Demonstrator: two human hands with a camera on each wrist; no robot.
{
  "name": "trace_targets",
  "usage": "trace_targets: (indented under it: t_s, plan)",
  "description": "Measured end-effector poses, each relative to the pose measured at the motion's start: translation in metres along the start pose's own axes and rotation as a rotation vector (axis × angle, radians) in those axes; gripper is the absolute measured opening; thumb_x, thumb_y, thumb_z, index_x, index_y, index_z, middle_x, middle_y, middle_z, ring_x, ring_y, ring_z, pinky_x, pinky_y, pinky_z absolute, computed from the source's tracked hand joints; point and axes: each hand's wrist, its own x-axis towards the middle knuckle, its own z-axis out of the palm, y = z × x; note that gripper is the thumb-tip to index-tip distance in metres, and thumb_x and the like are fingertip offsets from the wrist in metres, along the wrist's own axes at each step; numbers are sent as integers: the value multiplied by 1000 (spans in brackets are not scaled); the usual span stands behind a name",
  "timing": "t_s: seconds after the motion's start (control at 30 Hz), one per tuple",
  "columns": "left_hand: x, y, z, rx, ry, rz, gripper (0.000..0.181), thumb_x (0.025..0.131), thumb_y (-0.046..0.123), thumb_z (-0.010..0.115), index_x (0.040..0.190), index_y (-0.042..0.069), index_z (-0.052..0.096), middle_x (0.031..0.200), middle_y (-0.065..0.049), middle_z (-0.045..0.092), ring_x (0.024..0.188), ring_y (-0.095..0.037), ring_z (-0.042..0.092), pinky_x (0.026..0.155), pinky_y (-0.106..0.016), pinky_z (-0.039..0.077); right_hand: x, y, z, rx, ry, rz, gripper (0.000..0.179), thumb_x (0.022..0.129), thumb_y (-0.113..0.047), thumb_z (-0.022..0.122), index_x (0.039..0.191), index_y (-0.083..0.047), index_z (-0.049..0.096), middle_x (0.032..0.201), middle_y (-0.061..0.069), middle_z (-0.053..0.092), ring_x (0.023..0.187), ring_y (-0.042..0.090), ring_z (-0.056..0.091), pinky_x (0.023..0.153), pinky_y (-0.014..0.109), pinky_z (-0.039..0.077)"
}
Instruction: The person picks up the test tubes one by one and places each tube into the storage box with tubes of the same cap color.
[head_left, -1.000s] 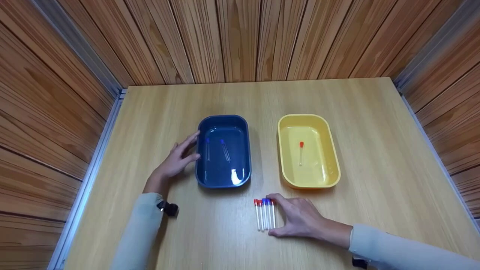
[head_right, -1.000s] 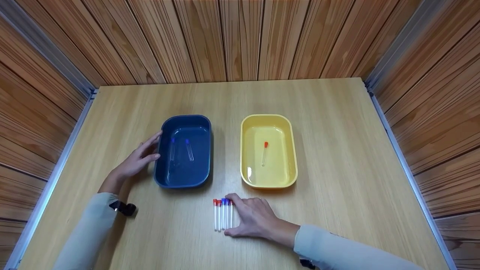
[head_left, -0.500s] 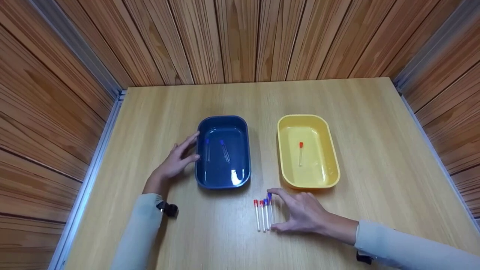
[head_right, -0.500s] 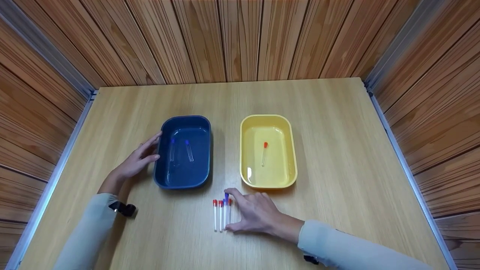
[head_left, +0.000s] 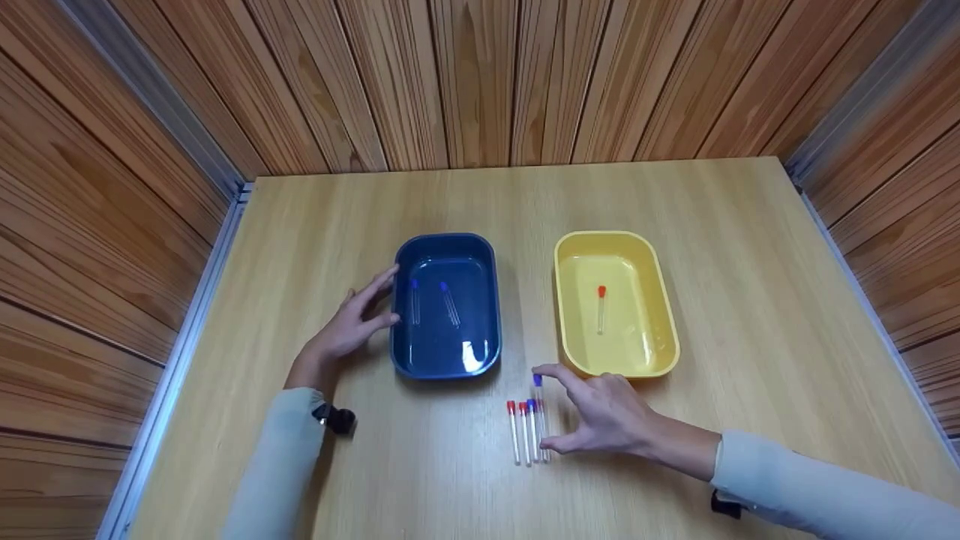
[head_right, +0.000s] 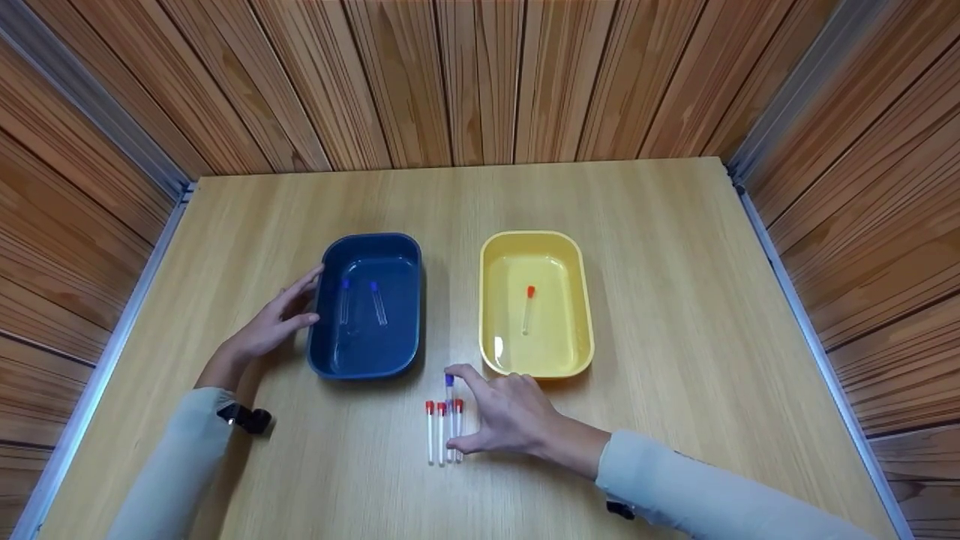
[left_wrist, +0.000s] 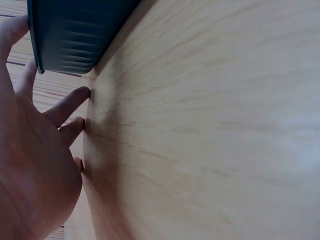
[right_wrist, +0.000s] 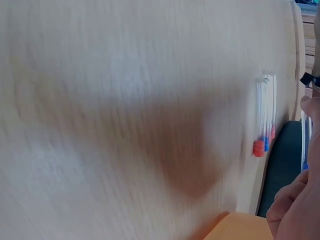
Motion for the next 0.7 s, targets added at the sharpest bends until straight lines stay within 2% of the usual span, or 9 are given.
trace_targets:
  t_s: [0.13, 0.33, 0.57, 0.7]
  plan:
    - [0, 0, 0, -6, 0, 6, 79, 113, 28, 68, 181, 26, 27, 184, -19, 38, 175, -44, 29, 139, -75, -17, 5, -1, -2, 95, 16, 16, 90, 79, -50, 100, 151, -13, 61, 63, -22, 28, 55, -13, 13, 52, 10, 14]
    - [0, 0, -1, -12, -11, 3, 79, 114, 27, 68, 181, 28, 25, 185, -18, 37, 176, -45, 28, 138, -75, -18, 16, -6, -13, 268, -12, 61, 92, 81, -39, 101, 156, -10, 57, 62, -23, 30, 54, -10, 19, 53, 13, 19]
    - [-1, 0, 0, 0, -6, 2, 80, 114, 27, 67, 182, 28, 24, 185, -18, 35, 176, -45, 27, 138, -76, -17, 30, -8, -30, 405, -43, 100, 89, 87, -34, 99, 162, -18, 53, 61, -20, 36, 52, -6, 29, 52, 15, 25]
    - [-2, -1, 0, 2, -12, -5, 80, 115, 31, 66, 182, 33, 22, 187, -15, 33, 177, -43, 25, 139, -73, -17, 35, -7, -35, 437, -33, 114, 90, 86, -30, 99, 162, -17, 52, 60, -18, 37, 51, -5, 31, 52, 15, 26]
